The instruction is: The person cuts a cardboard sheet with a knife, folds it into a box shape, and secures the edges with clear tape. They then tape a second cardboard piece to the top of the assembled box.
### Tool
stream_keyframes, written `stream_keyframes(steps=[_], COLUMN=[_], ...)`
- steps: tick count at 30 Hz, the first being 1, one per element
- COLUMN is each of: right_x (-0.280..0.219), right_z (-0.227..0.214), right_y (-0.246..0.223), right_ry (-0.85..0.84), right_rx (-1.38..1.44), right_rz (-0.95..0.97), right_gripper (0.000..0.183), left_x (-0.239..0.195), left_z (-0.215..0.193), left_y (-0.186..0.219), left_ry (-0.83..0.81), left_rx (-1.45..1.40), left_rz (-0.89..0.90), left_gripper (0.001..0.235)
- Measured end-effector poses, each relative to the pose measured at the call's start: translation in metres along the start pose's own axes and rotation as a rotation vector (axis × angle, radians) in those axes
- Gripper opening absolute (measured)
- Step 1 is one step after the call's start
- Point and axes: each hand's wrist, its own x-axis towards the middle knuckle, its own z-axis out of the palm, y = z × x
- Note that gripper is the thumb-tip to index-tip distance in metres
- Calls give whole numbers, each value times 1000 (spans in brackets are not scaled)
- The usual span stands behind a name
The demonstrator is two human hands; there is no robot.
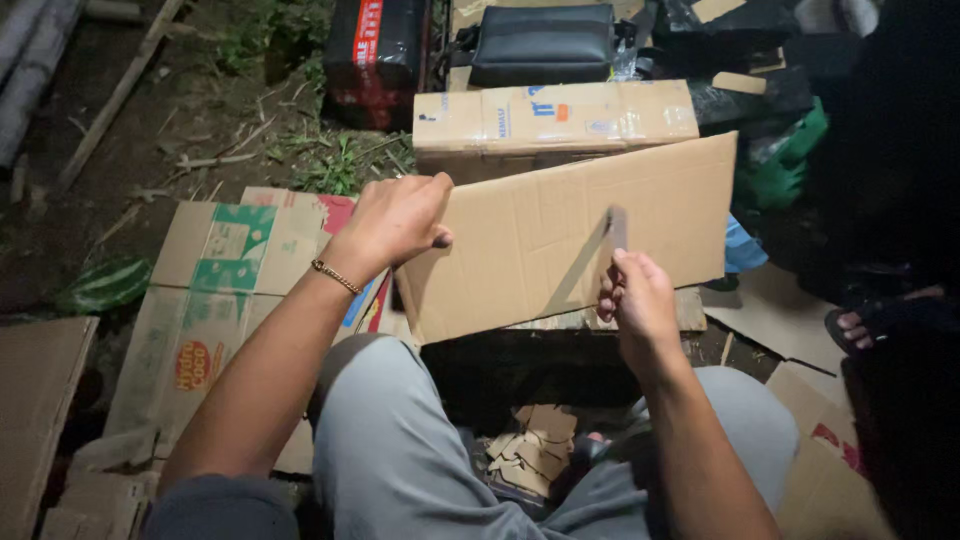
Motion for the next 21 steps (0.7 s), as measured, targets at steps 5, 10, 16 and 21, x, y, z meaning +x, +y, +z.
stream_keyframes(steps=[5,10,16,21], right_x=[-18,-30,-7,-10], right_z=[3,13,12,19], right_y=[-9,-10,-1,4], right_ry=[44,165,-26,269], right_rx=[-164,-666,-270,-635], right_rz=[-218,-665,-329,-583], right_gripper=[19,22,29,36], left_x=[-1,5,18,20], left_z=[-5,-20,-17,9], left_y=[9,30,45,48], left_ry=[124,205,32,435], left_rx=[-49,-5,65,90], left_rz=[103,194,84,237], left_gripper=[46,36,46,43])
